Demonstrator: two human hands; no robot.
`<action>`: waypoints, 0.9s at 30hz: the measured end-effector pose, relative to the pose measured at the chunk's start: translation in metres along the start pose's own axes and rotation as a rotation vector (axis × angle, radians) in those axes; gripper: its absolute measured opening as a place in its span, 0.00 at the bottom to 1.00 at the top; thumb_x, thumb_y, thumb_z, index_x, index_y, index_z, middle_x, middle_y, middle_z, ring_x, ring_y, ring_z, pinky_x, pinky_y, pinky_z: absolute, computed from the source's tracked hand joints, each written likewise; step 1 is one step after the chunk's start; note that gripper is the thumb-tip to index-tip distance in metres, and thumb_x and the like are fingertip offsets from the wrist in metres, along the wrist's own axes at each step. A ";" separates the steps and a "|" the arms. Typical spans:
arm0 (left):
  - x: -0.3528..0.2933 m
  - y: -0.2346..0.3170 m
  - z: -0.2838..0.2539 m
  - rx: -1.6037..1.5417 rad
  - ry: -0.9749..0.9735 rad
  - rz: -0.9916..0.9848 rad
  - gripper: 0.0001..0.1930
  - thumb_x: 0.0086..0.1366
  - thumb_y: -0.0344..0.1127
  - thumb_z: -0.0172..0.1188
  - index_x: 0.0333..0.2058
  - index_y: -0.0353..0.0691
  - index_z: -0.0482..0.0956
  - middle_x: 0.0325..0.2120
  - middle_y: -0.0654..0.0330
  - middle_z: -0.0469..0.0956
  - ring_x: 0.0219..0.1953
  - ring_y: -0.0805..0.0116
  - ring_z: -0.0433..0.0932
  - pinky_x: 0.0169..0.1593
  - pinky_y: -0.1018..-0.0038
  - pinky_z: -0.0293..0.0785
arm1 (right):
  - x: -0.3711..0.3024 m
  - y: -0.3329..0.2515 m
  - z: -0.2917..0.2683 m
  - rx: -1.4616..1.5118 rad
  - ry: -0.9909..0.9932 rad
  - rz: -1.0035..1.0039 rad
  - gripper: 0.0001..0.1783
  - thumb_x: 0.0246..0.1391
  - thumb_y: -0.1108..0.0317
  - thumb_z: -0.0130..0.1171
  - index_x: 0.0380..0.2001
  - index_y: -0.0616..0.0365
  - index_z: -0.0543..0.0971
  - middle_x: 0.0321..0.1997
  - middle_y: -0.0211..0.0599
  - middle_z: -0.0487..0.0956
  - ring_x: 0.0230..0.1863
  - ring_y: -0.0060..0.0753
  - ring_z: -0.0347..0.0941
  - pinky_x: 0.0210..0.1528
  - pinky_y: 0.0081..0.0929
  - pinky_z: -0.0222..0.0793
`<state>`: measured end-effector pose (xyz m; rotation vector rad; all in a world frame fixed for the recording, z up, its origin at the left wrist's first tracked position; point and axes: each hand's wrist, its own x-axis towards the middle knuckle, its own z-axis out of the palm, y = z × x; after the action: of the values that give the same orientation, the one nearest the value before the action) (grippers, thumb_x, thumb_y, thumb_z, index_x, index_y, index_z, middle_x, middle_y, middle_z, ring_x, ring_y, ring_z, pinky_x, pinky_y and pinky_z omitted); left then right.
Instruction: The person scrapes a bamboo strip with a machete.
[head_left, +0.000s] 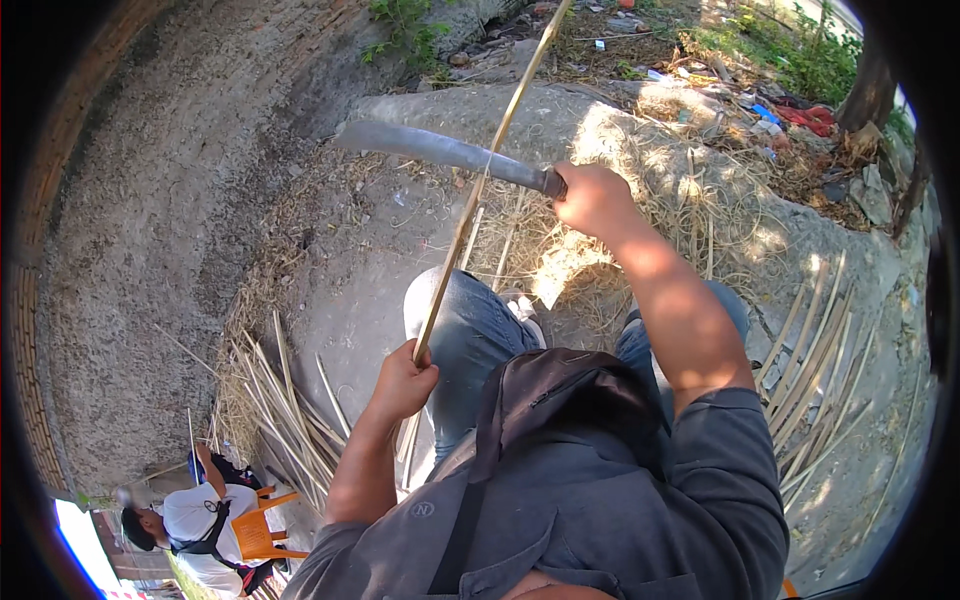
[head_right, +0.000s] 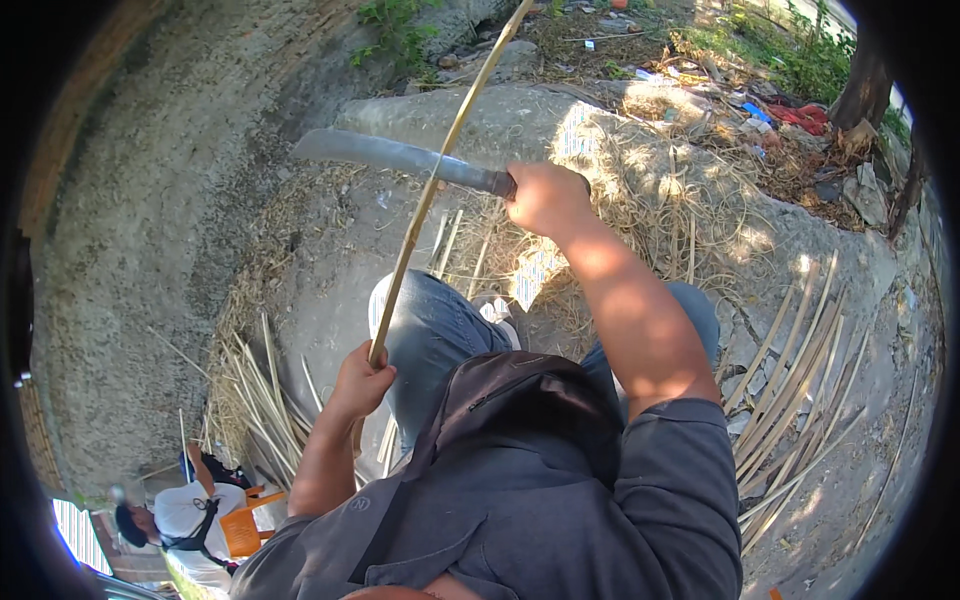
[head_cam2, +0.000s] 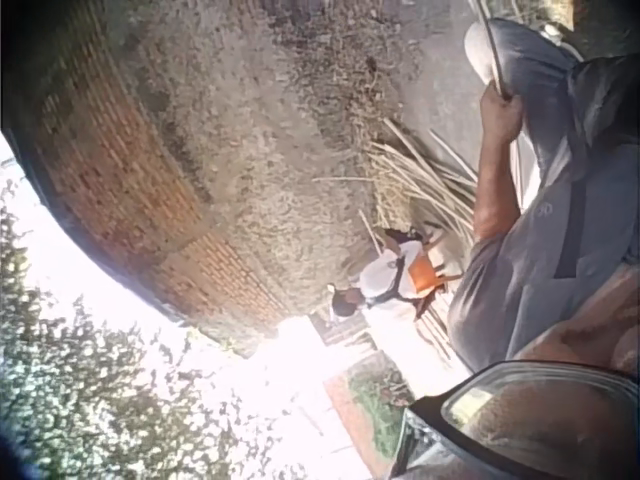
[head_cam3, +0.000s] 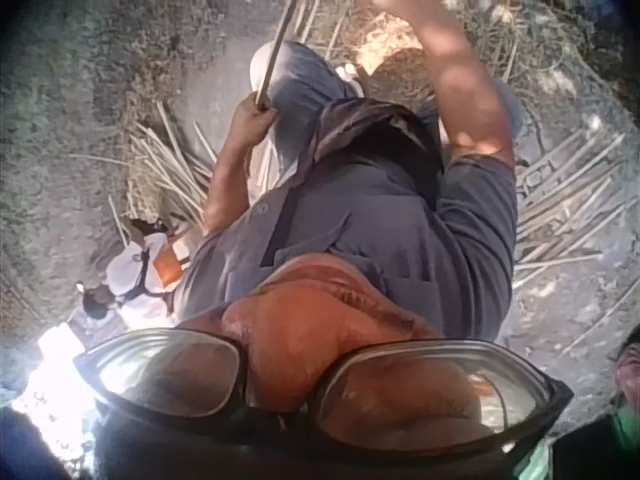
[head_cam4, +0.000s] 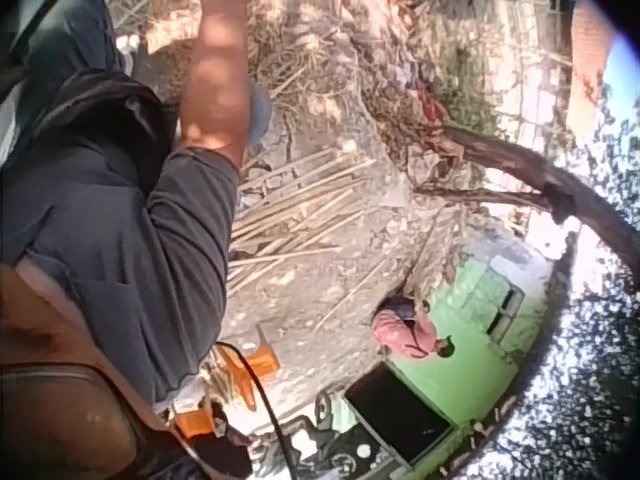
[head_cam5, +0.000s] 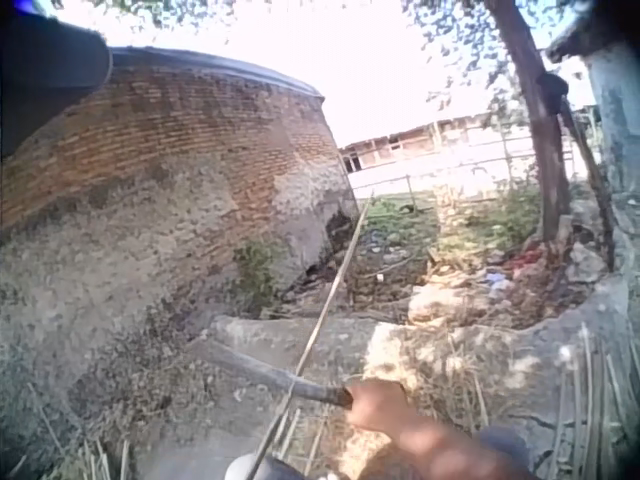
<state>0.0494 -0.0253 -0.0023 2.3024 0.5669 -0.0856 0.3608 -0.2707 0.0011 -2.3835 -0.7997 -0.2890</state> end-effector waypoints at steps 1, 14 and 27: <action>0.003 -0.003 0.001 0.000 -0.010 -0.012 0.07 0.59 0.31 0.62 0.29 0.40 0.70 0.20 0.62 0.73 0.23 0.72 0.72 0.27 0.69 0.69 | 0.005 0.011 -0.003 -0.031 -0.049 0.067 0.09 0.48 0.63 0.62 0.35 0.48 0.81 0.29 0.43 0.83 0.37 0.54 0.81 0.40 0.52 0.76; -0.023 -0.008 -0.017 -0.039 -0.042 0.000 0.08 0.59 0.29 0.61 0.28 0.39 0.69 0.19 0.63 0.70 0.23 0.73 0.68 0.28 0.69 0.67 | 0.010 0.008 -0.023 -0.074 -0.135 0.167 0.10 0.50 0.63 0.64 0.38 0.49 0.82 0.35 0.42 0.85 0.42 0.50 0.83 0.45 0.48 0.77; -0.031 -0.032 -0.009 -0.011 -0.057 -0.034 0.07 0.59 0.29 0.62 0.29 0.38 0.72 0.20 0.62 0.71 0.24 0.72 0.69 0.29 0.68 0.68 | -0.016 -0.047 -0.009 -0.166 -0.390 -0.272 0.10 0.51 0.64 0.61 0.37 0.46 0.82 0.36 0.39 0.86 0.43 0.50 0.83 0.47 0.48 0.77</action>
<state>0.0069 -0.0111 -0.0100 2.2721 0.5756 -0.1634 0.3196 -0.2541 0.0247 -2.5213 -1.3313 0.0078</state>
